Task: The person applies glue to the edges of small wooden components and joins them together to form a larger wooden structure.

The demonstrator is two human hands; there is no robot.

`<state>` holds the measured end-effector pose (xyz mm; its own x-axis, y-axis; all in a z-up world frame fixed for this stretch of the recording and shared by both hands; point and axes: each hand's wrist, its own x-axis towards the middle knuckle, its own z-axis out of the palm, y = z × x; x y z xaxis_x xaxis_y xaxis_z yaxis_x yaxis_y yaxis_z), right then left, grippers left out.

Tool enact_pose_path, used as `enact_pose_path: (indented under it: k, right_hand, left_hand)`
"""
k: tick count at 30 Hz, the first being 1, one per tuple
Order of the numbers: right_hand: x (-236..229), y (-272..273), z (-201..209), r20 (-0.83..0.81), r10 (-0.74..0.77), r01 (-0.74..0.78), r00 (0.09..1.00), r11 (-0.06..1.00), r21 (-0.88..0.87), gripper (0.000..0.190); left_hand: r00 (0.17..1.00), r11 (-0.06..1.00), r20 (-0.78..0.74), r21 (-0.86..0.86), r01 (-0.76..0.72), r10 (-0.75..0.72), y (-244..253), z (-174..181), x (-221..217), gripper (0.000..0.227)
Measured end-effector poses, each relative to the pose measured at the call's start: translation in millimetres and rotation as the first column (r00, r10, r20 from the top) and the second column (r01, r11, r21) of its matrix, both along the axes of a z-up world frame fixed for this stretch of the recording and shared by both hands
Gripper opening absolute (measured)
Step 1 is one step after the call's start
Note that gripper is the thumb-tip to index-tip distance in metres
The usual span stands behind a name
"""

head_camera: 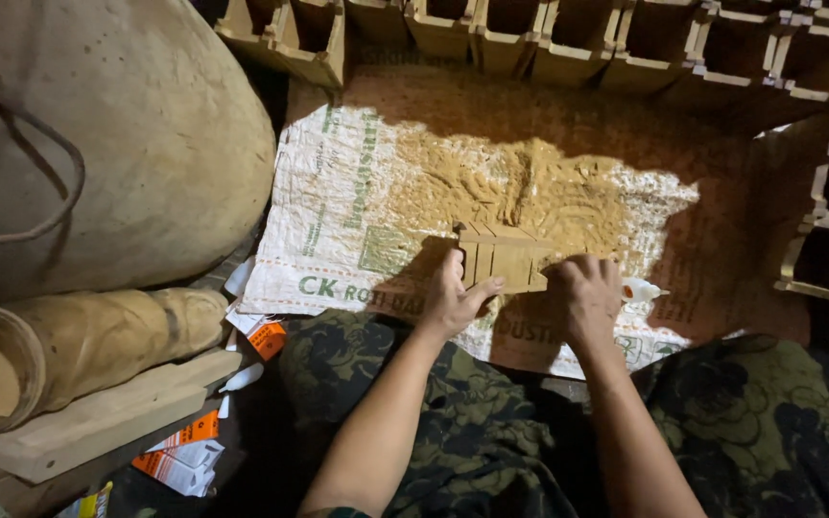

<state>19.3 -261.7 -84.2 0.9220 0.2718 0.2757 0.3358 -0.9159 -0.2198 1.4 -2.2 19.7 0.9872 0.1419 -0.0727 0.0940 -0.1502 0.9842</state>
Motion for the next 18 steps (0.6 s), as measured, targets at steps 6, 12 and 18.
enact_pose_path:
  k: [6,12,18]
  right_hand:
    - [28,26,75,0.023,0.032,-0.039,0.999,0.870,0.492,0.013]
    - [41,90,125,0.082,0.136,-0.158,0.987,0.900,0.406,0.020]
    - [57,96,96,0.186,0.022,-0.098,0.982,0.907,0.409,0.021]
  left_hand:
    - [1.000,1.000,0.004,-0.002,0.000,0.000,0,-12,-1,0.051]
    - [0.995,0.992,-0.060,0.099,0.080,-0.074,-2,-83,-2,0.025]
    - [0.983,0.978,-0.164,0.175,0.110,-0.082,1,-73,-2,0.026]
